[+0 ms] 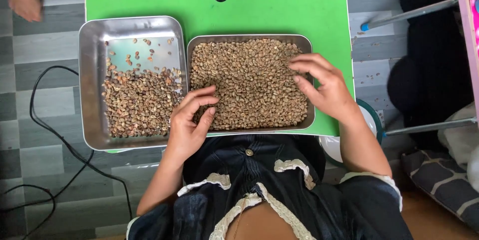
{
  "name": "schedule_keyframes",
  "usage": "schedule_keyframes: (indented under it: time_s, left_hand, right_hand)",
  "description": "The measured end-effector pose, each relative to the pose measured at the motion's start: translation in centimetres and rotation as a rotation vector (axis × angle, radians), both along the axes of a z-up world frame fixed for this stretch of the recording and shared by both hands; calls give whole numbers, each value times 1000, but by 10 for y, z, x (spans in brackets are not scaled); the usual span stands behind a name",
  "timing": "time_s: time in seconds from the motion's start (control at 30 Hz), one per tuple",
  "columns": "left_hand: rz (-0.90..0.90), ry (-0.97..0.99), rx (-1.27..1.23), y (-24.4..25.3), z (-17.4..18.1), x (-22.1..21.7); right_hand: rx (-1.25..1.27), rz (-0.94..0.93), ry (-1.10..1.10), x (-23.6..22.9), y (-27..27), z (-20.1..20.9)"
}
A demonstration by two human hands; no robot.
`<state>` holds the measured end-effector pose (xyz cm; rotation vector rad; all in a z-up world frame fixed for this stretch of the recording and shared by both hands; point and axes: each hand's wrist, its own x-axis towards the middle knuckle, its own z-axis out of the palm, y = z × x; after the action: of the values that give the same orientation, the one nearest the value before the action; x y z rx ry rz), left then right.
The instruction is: A person manually sorts green coffee beans by picking them out of one metal tray and placing them into another on a small green table.
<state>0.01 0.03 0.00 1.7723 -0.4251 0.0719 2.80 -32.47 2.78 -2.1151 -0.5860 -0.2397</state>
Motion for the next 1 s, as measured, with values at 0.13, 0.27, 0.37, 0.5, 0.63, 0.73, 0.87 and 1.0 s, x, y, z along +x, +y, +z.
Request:
schedule_keyframes:
  time_s: [0.13,0.27,0.37,0.5,0.63,0.73,0.87,1.0]
  left_hand:
    - [-2,19,7,0,4,1]
    - [-5,-2,-11,1,-5,-1]
    - [-2,-13,-13,2,-15,0]
    - [4,-26,-35,2,-16,0]
    - [3,-41,-41,1,-21,1]
    - [9,-23,-35,1,-13,0]
    - [17,81,8,0,-4,-3]
    - [63,52,-1,1,-3,-2]
  right_hand:
    - [-26,-23,-10,-1,-10,1]
    - [-96,-47,-34,-6,-7,8]
    - [-147,-46,4,-10,-5,6]
    - [-186,-39,59,-12,-1,8]
    - [-201,-4,38,-10,6,16]
    - [-221,-12,42,-9,7,25]
    - [-364,-94,49,-14,7,39]
    - [-495,-30,214,-9,10,45]
